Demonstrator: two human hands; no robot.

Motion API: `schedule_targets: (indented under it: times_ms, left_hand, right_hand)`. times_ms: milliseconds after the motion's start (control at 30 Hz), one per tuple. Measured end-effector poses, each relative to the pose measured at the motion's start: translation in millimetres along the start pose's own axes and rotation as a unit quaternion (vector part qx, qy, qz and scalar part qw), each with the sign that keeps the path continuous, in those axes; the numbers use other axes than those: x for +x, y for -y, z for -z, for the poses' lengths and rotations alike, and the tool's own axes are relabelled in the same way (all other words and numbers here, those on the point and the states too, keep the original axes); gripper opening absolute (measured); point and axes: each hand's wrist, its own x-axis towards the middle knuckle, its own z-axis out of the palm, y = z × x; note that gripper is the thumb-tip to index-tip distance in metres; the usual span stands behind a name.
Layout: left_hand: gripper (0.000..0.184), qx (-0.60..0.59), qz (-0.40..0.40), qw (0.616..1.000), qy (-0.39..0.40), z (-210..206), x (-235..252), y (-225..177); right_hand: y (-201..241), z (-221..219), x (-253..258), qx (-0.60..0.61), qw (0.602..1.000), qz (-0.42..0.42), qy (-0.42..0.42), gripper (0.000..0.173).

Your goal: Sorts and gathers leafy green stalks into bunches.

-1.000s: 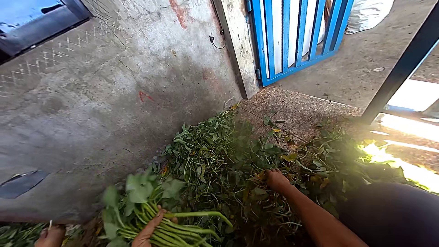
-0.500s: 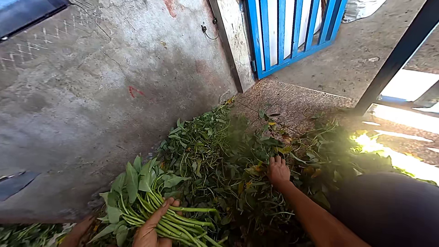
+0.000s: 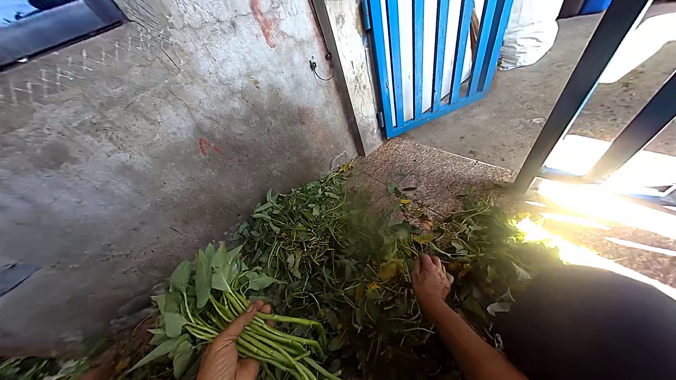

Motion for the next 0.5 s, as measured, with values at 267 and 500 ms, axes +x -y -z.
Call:
schedule_targets:
  times_ms: [267,500]
  left_hand:
    - [0.008,-0.004,-0.005,1.0,-0.008,-9,-1,6]
    - [0.009,-0.01,0.0,1.0,-0.015,-8,-2,5]
  right_hand:
    - [-4,2,-35,-0.01,0.944,0.062,0.325,0.039]
    - [10,16,-80,-0.285,0.839,0.141,0.442,0.059]
